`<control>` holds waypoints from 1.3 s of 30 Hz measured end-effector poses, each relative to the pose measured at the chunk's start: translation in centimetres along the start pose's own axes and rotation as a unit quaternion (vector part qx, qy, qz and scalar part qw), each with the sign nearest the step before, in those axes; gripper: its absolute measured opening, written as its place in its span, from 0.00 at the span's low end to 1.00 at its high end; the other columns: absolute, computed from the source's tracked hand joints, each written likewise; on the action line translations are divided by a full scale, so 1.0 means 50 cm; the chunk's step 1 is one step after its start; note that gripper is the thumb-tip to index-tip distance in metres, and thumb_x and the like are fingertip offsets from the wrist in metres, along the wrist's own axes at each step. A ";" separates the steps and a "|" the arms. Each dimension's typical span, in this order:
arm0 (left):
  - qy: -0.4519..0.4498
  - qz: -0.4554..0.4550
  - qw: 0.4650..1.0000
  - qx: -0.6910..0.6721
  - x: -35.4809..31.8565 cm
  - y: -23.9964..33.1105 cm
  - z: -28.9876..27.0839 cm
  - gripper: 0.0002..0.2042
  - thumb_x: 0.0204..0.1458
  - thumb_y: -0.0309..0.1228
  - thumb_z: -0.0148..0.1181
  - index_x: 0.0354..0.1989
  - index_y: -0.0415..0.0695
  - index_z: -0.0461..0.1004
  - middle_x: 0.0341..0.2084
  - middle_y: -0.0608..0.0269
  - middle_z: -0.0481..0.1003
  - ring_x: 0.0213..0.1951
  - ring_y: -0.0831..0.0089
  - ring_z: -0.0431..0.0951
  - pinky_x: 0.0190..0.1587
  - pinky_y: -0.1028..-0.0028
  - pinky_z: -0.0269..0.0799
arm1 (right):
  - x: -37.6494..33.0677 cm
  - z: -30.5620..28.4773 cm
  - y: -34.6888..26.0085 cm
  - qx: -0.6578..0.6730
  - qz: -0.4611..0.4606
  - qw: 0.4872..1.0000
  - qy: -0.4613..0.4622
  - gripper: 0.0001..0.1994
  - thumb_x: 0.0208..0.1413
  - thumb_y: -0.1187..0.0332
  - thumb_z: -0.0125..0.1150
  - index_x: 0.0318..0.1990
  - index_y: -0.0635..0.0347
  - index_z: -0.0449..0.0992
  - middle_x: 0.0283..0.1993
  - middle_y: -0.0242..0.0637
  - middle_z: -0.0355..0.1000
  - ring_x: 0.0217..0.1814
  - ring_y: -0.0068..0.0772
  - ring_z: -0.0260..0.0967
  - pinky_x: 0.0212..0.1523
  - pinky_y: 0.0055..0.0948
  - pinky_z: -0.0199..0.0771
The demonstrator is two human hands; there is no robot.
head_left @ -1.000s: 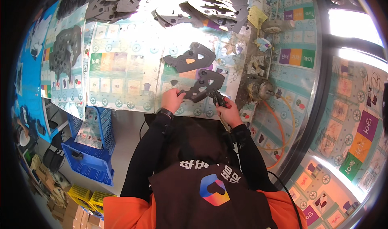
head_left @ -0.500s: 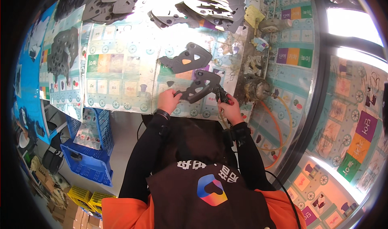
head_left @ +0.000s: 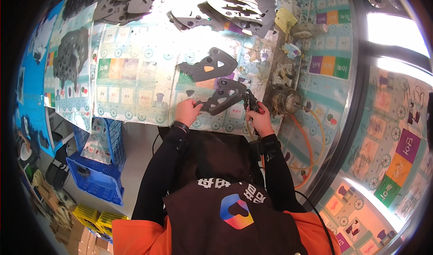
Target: Manually clean and trim excess material from shoe components using a hand tool.
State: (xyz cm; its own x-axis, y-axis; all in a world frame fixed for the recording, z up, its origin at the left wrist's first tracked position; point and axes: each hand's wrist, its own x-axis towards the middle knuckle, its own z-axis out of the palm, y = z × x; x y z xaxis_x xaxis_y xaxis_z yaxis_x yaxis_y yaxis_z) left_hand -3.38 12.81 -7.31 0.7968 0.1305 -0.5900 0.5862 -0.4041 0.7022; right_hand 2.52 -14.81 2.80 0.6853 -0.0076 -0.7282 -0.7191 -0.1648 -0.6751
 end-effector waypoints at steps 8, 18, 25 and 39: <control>0.012 -0.019 1.000 -0.003 -0.003 0.000 0.000 0.14 0.51 0.37 0.68 0.24 0.39 0.76 0.16 0.58 0.78 0.22 0.65 0.82 0.29 0.67 0.75 | 0.002 0.023 -0.017 0.017 0.010 1.000 -0.021 0.07 0.50 0.81 0.58 0.38 0.66 0.74 0.31 0.31 0.72 0.25 0.22 0.66 0.28 0.23 0.65; 0.007 -0.017 1.000 0.006 0.000 -0.002 0.000 0.14 0.51 0.38 0.68 0.24 0.39 0.76 0.16 0.57 0.78 0.22 0.64 0.81 0.29 0.66 0.75 | 0.002 0.041 -0.015 0.011 0.011 0.998 -0.063 0.05 0.50 0.82 0.58 0.35 0.64 0.73 0.28 0.29 0.69 0.25 0.21 0.65 0.28 0.23 0.65; 0.009 -0.003 1.000 0.006 0.004 -0.010 0.005 0.13 0.52 0.36 0.67 0.25 0.38 0.76 0.17 0.59 0.78 0.18 0.69 0.78 0.24 0.69 0.72 | -0.017 0.034 -0.005 -0.012 0.023 0.998 -0.059 0.06 0.50 0.82 0.57 0.36 0.64 0.72 0.28 0.30 0.69 0.25 0.21 0.65 0.28 0.23 0.64; 0.018 -0.014 1.000 0.001 -0.002 -0.004 0.004 0.14 0.50 0.38 0.68 0.24 0.40 0.77 0.17 0.57 0.79 0.24 0.60 0.81 0.31 0.64 0.74 | -0.024 0.055 0.016 -0.028 -0.006 0.997 -0.066 0.06 0.53 0.76 0.58 0.38 0.61 0.75 0.23 0.30 0.70 0.18 0.15 0.59 0.16 0.19 0.49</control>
State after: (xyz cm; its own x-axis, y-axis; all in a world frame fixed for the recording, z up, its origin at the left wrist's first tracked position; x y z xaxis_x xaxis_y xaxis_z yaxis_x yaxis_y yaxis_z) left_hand -3.59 12.70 -7.48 0.7846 0.1739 -0.5951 0.6082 -0.4020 0.6845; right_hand 0.81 -12.24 2.79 0.6703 0.1237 -0.7317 -0.7009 -0.2186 -0.6789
